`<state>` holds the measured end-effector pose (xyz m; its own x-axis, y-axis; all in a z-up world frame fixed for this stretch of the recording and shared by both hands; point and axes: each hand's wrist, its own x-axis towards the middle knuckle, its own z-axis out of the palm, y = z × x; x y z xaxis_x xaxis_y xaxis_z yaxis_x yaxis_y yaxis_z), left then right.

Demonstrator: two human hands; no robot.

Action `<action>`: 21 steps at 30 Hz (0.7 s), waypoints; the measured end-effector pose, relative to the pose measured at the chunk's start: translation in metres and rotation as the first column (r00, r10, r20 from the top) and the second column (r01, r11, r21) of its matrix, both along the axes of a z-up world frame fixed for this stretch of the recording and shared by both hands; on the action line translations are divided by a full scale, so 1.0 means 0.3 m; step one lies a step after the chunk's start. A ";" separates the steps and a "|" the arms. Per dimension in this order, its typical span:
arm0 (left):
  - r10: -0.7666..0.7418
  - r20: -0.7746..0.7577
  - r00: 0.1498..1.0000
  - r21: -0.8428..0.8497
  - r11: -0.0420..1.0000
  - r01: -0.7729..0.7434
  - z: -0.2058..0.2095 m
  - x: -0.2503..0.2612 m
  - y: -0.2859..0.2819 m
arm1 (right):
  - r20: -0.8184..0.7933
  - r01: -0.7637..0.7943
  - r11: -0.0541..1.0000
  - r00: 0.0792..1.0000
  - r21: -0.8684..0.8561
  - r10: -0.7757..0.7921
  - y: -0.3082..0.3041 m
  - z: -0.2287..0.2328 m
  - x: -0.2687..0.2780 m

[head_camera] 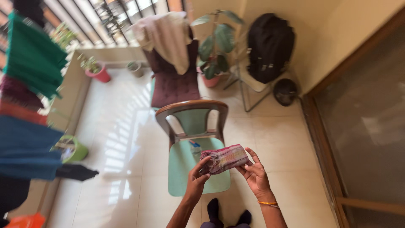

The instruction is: The person cleans a large glass window using a pink cloth and a spray bottle. They wipe the glass surface in broad strokes, spray the window with cleaning solution, and continue wiping to remove smudges and dirt.

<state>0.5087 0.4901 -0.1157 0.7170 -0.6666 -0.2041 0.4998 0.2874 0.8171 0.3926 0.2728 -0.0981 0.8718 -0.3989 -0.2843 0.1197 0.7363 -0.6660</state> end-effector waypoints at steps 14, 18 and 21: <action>-0.287 0.235 0.929 -0.080 0.946 0.313 0.124 -0.229 -0.441 | 0.186 0.481 0.865 0.871 -0.140 -0.454 -0.188 0.198 -0.478; -0.389 0.278 0.878 -0.082 0.901 0.425 0.180 -0.404 -0.590 | 0.212 0.618 0.774 0.782 -0.139 -0.586 -0.255 0.226 -0.691; -0.480 0.273 0.833 -0.084 0.851 0.518 0.256 -0.558 -0.680 | 0.239 0.715 0.672 0.698 -0.193 -0.675 -0.306 0.206 -0.865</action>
